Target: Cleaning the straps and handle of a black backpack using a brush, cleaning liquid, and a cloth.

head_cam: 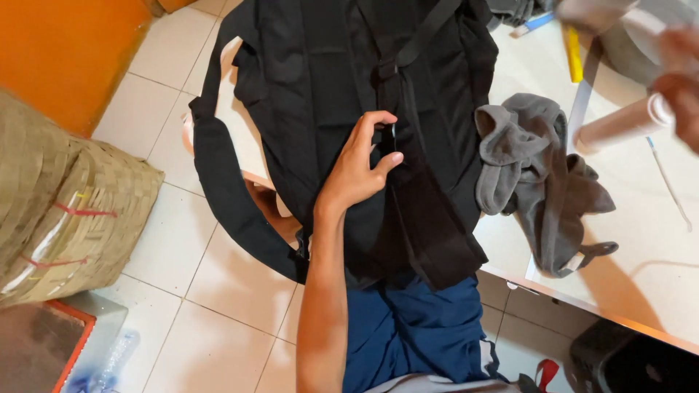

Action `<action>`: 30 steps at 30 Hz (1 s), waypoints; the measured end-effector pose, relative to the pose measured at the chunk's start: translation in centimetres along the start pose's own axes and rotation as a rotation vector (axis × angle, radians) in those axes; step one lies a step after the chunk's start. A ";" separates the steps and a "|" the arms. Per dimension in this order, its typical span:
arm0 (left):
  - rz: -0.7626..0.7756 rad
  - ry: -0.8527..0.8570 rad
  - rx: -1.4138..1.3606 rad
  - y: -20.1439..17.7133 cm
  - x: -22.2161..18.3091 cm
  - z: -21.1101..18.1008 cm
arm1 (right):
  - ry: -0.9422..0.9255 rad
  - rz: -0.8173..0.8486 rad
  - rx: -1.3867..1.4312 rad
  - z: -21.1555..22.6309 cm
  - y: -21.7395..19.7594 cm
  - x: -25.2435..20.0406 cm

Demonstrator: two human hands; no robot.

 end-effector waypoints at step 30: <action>-0.032 0.008 0.006 -0.1 -0.4 -0.2 | -0.645 0.065 -0.449 12.7 9.9 11.8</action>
Point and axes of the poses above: each hand's wrist, its own x-axis towards the middle knuckle, its own y-axis out of the palm, z = x × y, the point moved 5 cm from there along x, towards the middle knuckle, and after that the axes turned 15 degrees about -z, right-handed, at the moved point
